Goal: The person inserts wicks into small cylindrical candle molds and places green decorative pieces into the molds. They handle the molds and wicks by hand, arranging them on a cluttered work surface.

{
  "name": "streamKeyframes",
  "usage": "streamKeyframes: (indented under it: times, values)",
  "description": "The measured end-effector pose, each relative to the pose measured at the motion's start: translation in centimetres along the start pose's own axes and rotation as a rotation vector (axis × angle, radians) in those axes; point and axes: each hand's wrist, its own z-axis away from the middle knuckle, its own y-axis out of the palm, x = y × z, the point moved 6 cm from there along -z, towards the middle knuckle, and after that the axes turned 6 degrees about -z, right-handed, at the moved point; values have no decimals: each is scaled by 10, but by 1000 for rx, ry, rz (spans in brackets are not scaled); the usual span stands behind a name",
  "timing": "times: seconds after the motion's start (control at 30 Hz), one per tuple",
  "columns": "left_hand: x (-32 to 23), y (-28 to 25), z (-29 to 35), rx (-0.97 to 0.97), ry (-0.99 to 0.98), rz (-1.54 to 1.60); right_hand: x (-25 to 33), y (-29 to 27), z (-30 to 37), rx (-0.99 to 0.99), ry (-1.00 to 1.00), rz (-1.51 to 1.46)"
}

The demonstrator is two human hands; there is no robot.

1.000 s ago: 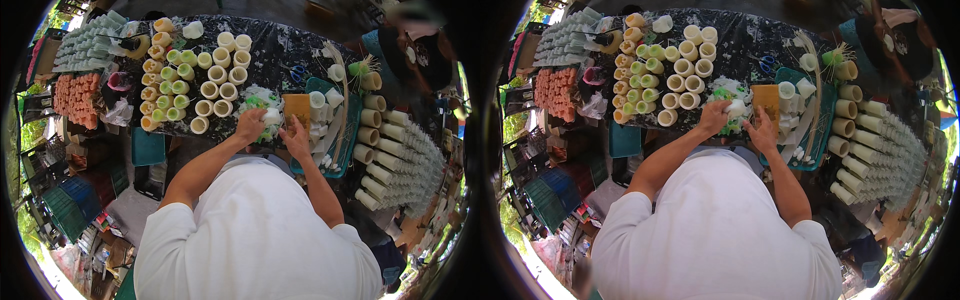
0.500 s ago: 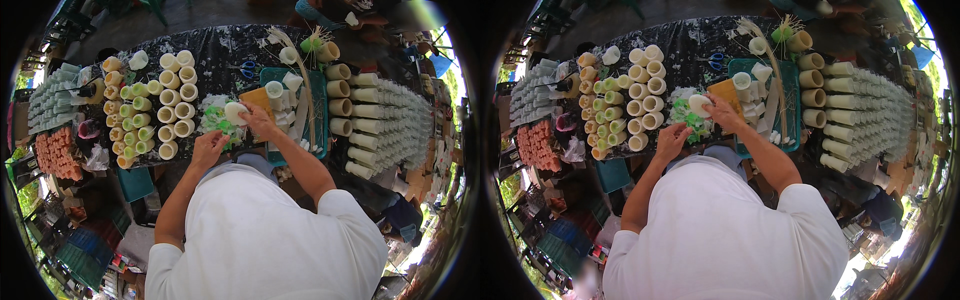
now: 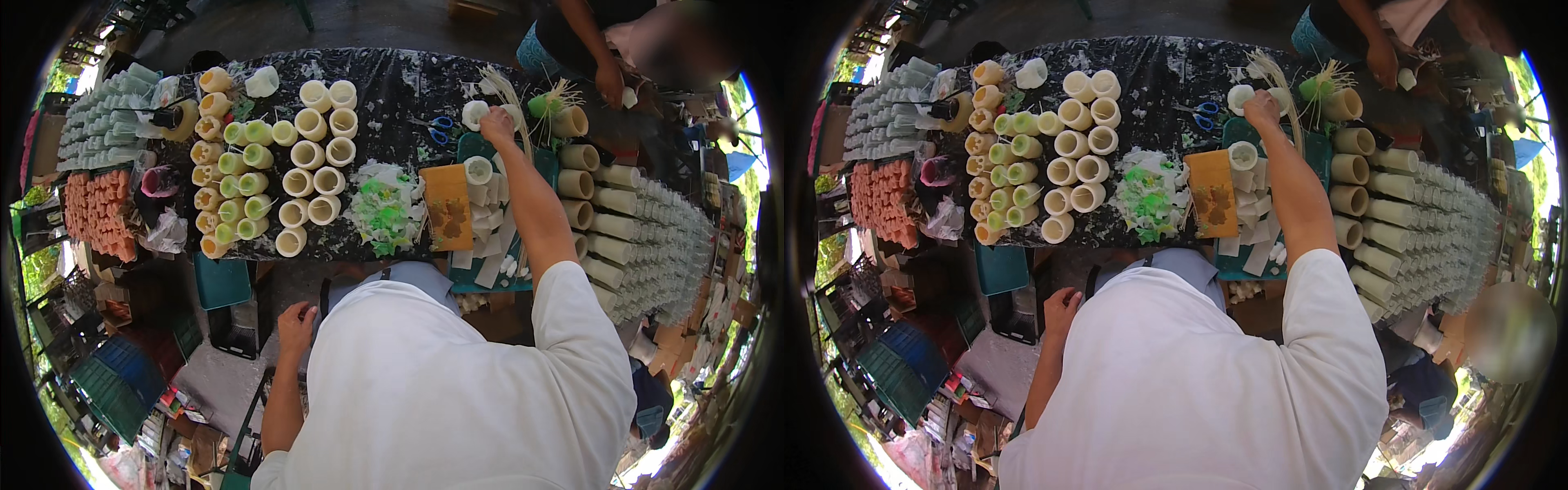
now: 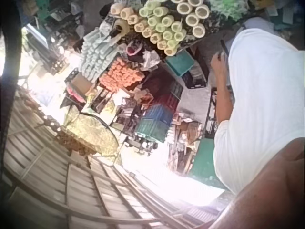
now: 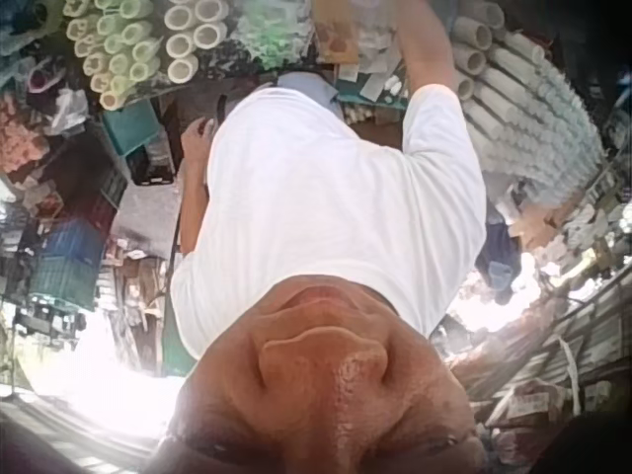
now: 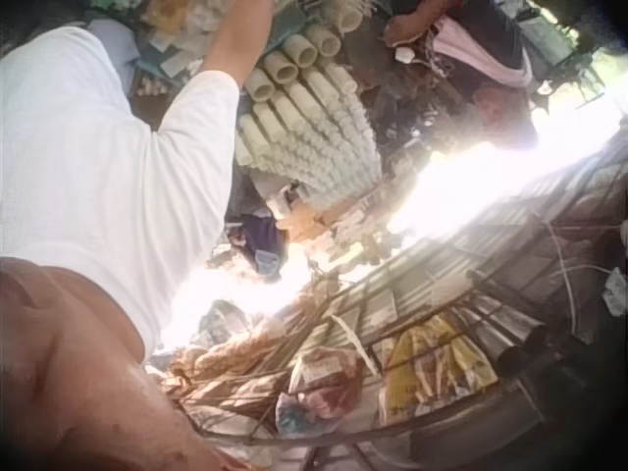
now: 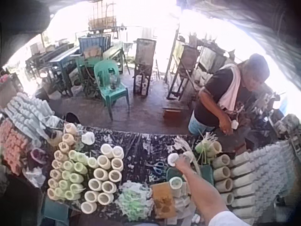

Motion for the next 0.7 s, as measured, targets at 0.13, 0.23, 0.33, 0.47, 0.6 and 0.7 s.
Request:
streamKeyframes:
  times: [0.13,0.23,0.33,0.47,0.6,0.7]
  values:
    - [109,17,39,9,-282,-55,-9,-3,5,-149,-113,200]
    - [184,41,70,80,-513,-50,-25,-7,-11,-217,-64,244]
    - [224,70,121,101,-735,-38,119,-36,60,-247,-361,173]
    - [239,106,140,129,-765,113,299,-7,99,30,-666,-112]
    - [179,78,96,46,-693,290,444,60,95,109,-967,-70]
    - [151,51,76,-132,-589,329,506,124,83,243,-701,201]
